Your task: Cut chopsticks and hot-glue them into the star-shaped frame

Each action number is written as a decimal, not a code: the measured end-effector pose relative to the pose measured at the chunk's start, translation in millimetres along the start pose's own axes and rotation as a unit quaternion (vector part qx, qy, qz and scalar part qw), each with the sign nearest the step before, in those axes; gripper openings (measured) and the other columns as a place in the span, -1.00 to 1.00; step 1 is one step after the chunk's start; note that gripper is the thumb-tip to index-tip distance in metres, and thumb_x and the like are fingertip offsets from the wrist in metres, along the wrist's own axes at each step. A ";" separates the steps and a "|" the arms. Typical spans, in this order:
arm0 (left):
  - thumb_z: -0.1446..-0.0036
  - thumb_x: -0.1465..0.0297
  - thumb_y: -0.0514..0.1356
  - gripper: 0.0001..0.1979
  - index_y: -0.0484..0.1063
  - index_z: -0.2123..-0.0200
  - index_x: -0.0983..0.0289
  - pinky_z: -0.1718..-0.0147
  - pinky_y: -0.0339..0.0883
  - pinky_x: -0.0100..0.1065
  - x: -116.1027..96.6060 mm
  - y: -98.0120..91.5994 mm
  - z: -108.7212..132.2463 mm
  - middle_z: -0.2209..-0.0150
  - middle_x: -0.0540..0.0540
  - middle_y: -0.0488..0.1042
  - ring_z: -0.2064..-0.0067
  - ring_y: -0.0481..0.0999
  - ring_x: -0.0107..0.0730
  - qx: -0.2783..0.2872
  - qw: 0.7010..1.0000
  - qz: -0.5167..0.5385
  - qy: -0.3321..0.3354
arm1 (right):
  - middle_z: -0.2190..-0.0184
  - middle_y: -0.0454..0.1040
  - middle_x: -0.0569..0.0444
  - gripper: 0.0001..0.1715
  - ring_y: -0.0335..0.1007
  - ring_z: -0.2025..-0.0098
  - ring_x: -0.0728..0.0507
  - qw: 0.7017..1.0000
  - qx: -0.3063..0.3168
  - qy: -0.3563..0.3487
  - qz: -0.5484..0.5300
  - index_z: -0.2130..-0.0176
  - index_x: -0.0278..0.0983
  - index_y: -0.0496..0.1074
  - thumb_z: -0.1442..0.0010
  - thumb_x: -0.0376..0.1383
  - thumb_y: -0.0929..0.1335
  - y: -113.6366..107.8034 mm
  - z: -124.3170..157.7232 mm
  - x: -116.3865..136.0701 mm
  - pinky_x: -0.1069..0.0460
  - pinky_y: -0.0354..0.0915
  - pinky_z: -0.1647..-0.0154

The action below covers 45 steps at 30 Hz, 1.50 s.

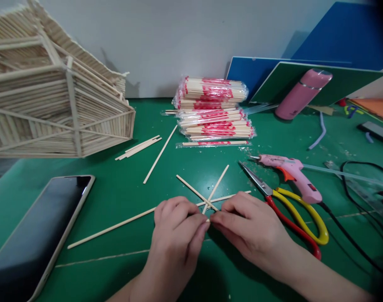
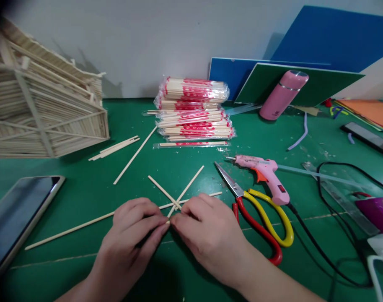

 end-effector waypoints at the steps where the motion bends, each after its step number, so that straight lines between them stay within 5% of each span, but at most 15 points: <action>1: 0.01 0.54 0.12 -0.89 0.41 0.46 0.24 0.26 0.14 -0.22 -0.2 -0.2 0.6 0.44 0.01 0.40 0.30 0.30 -0.35 0.004 1.000 0.001 0.002 | 0.47 0.34 0.13 -0.83 0.15 0.41 -0.01 1.000 -0.004 -0.008 0.010 0.32 -0.21 0.41 -0.16 -0.35 0.23 0.7 1.0 0.4 0.07 0.08 0.43; 13: -0.03 0.46 0.10 -0.92 0.37 0.36 0.23 0.19 0.10 -0.15 5.7 2.8 9.8 0.38 0.01 0.41 0.27 0.29 -0.30 0.064 0.995 -0.070 -0.030 | 0.41 0.37 0.07 -0.84 0.25 0.40 -0.01 0.999 -0.019 0.026 -0.027 0.33 -0.22 0.44 -0.14 -0.35 0.26 0.5 0.2 -23.0 0.09 0.19 0.43; 23: -0.06 0.49 0.04 -0.87 0.38 0.39 0.25 0.28 0.09 -0.19 6.9 4.6 8.2 0.44 0.02 0.40 0.33 0.27 -0.31 0.102 0.992 -0.073 -0.020 | 0.42 0.37 0.09 -0.79 0.22 0.40 -0.01 0.999 0.022 0.032 -0.003 0.28 -0.19 0.44 -0.17 -0.35 0.23 6.9 -4.8 -16.9 0.09 0.14 0.44; 45: -0.03 0.51 0.00 -0.67 0.31 0.11 0.21 0.33 0.04 -0.20 7.8 12.3 16.9 0.32 0.05 0.39 0.30 0.27 -0.29 0.136 0.969 -0.198 0.053 | 0.43 0.36 0.08 -0.79 0.19 0.38 -0.04 0.999 0.027 0.029 0.025 0.34 -0.22 0.43 -0.16 -0.37 0.22 7.2 -5.6 -10.9 0.07 0.16 0.42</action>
Point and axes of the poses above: each hand's wrist, its own z-axis away from the middle knuckle, its own y-axis out of the palm, x = y × z, the point moved 1 cm from there along -z, towards the middle knuckle
